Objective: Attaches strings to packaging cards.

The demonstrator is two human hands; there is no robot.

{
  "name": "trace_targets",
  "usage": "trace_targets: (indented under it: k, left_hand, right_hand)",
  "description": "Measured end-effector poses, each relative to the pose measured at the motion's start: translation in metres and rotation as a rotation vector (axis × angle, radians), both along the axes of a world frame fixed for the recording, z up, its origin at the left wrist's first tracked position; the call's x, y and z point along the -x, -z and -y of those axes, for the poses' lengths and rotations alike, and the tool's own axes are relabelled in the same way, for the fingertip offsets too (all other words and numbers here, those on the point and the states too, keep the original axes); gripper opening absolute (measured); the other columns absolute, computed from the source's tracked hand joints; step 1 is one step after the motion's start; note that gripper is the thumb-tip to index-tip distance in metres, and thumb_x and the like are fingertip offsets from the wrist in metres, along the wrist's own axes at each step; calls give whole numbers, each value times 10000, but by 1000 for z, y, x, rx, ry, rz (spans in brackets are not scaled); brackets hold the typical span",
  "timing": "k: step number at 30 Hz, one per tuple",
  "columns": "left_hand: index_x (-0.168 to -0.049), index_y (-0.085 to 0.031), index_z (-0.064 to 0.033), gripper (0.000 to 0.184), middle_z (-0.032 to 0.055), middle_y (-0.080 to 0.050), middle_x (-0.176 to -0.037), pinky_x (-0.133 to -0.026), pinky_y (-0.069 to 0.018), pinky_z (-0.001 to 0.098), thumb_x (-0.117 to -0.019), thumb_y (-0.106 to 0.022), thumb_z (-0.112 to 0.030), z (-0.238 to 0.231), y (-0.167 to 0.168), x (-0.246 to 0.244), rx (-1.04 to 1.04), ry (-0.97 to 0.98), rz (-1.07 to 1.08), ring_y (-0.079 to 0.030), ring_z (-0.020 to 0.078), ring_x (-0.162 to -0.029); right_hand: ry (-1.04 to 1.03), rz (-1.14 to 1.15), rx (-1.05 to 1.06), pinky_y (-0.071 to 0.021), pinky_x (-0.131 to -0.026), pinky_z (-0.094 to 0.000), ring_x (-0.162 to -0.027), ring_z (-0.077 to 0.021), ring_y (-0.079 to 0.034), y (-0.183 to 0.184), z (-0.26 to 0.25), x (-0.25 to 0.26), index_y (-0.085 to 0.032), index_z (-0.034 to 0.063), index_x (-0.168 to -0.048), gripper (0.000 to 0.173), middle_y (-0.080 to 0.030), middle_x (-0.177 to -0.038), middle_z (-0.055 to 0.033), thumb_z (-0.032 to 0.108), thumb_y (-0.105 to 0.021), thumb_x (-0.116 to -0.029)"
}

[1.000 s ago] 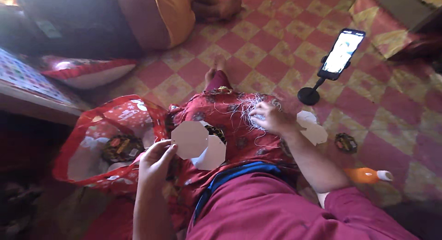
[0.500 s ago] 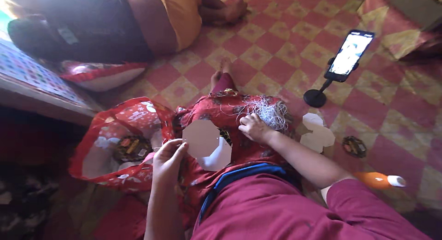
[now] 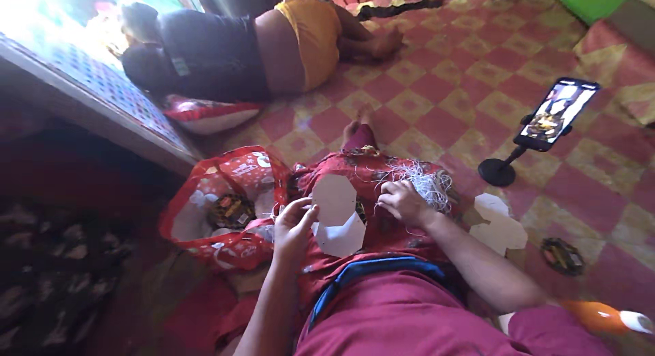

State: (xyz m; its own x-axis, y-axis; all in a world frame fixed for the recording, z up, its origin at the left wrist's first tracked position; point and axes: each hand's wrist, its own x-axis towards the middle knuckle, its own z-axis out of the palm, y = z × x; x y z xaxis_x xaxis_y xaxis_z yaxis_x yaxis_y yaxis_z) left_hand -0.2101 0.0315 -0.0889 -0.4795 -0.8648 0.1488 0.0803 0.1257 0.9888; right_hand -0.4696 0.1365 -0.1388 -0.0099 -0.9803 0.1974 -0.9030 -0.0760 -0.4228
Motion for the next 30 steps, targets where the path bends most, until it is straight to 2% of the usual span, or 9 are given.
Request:
trace_targets:
  k: [2, 3, 6, 7, 10, 13, 24, 28, 30]
  left_hand:
    - [-1082, -645, 1, 157, -76, -713, -834, -761, -584, 220, -946, -576, 36, -7, 3, 11, 20, 25, -13, -682, 11, -762]
    - [-1086, -644, 6, 157, -80, -708, -841, -756, -580, 219, -946, -578, 30, -12, 4, 18, 29, 40, -24, -675, 6, -759]
    - [-1095, -649, 8, 158, -66, -704, -857, -724, -575, 212, -954, -578, 24, -26, 5, 39, -17, 99, -62, -666, 10, -739]
    - [-1100, -651, 6, 164, -59, -708, -866, -720, -575, 213, -956, -574, 24, -30, 5, 44, -49, 134, -79, -668, 16, -742]
    - [-1141, -651, 7, 196, -45, -727, -894, -729, -579, 224, -978, -543, 13, -39, 4, 52, -146, 260, -144, -680, 33, -766]
    - [-1169, -640, -14, 220, -42, -744, -912, -753, -594, 236, -997, -505, 13, -43, 3, 53, -245, 334, -210, -702, 44, -789]
    - [-1165, -634, -26, 267, 8, -746, -913, -781, -603, 271, -1021, -412, 6, -43, 2, 51, -513, 354, -299, -718, 90, -802]
    - [-1163, -623, -9, 266, 34, -741, -921, -805, -602, 285, -1026, -395, -1, -44, 3, 52, -594, 357, -301, -721, 110, -818]
    - [-1150, -623, -5, 261, 38, -741, -915, -808, -604, 293, -1024, -395, 3, -45, 3, 52, -608, 362, -305, -722, 114, -818]
  right_hand:
    - [50, 179, 191, -495, -948, -591, -1059, -406, -674, -16, -8, -6, -759, -50, -978, 204, -698, -1118, -244, 106, -628, -975]
    - [60, 294, 235, -525, -944, -523, -1050, -353, -676, -28, -13, -12, -749, -62, -961, 188, -697, -1100, -228, 92, -642, -956]
    - [34, 601, 261, -551, -827, -235, -895, -88, -660, -59, -27, -34, -711, -67, -926, 168, -698, -962, -124, 66, -611, -940]
    - [14, 658, 227, -536, -781, -185, -832, -30, -636, -66, -30, -39, -698, -65, -937, 177, -686, -923, -92, 74, -591, -962]
    - [21, 662, 141, -509, -715, -183, -748, -14, -602, -76, -33, -45, -689, -50, -950, 215, -666, -848, -67, 106, -549, -999]
    - [61, 614, 142, -488, -673, -188, -702, -18, -578, -80, -33, -46, -684, -33, -929, 204, -641, -796, -53, 110, -552, -990]
    - [96, 493, 260, -469, -633, -186, -674, -43, -568, -79, -37, -53, -679, -32, -893, 192, -637, -769, -76, 112, -566, -953]
    - [22, 664, 343, -457, -626, -102, -657, 65, -532, -74, -37, -53, -670, -22, -916, 163, -614, -753, 17, 93, -563, -958]
    - [-33, 772, 371, -476, -637, -93, -668, 91, -542, -73, -36, -52, -661, -16, -924, 131, -619, -761, 53, 75, -573, -957]
